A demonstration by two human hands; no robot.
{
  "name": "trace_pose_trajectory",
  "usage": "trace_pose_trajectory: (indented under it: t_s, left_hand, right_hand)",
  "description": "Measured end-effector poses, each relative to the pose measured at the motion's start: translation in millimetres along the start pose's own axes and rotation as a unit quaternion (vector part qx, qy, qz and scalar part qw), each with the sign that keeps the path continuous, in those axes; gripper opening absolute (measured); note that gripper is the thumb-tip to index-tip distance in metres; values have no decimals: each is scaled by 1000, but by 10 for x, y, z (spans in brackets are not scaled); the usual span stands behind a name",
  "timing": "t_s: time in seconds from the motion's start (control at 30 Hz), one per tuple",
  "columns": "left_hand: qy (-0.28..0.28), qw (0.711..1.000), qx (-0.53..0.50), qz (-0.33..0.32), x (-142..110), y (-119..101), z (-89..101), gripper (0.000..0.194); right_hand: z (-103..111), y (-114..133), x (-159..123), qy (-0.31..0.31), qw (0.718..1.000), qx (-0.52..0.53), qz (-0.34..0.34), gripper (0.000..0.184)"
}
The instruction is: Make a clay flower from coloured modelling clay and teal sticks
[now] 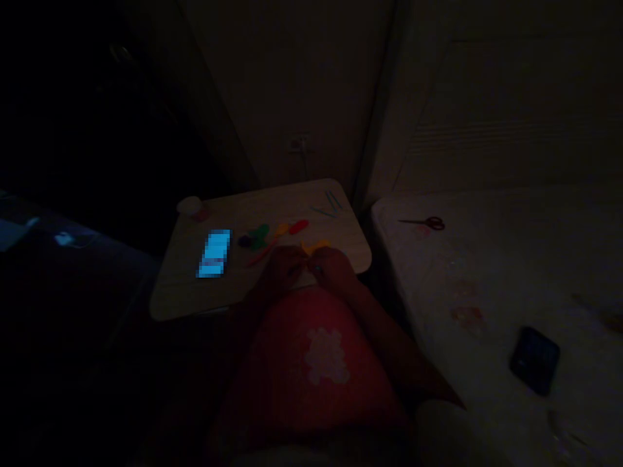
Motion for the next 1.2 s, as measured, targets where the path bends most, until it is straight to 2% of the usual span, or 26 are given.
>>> trace_pose_trajectory:
  t_s: [0.1, 0.23, 0.4, 0.57, 0.9, 1.1, 1.2]
  left_hand:
    - [1, 1000, 6, -2, -8, -12, 8, 16]
    - [10, 1000, 21, -5, -23, -49, 34, 19]
    - [-15, 999, 18, -23, -82, -91, 83, 26]
    - [-5, 999, -3, -49, -184, -73, 53, 33]
    - [-12, 999, -14, -41, -208, -45, 8, 27]
    - [-7, 999, -17, -31, -197, -55, 11, 28]
    - [2, 999, -16, -27, -195, -75, 23, 29]
  right_hand:
    - [31, -7, 0, -3, 1000, 30, 3, 13]
    - [58, -44, 22, -6, 998, 47, -27, 15]
    - [64, -80, 66, -5, 997, 29, -68, 12]
    - [54, -77, 70, 1, 998, 34, -61, 17]
    - [44, -72, 48, 10, 997, 37, -61, 16]
    - [10, -92, 25, 2, 998, 44, -53, 13]
    - [56, -96, -14, -31, 995, 34, -83, 7]
Point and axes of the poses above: each hand's wrist, its own x-axis towards the middle knuckle, its own z-axis out of the back of the hand, y = z × x, the point moved 3 cm from there along x, towards the middle knuckle, and after that the axes turned 4 degrees about -y, right-handed, at the moved point
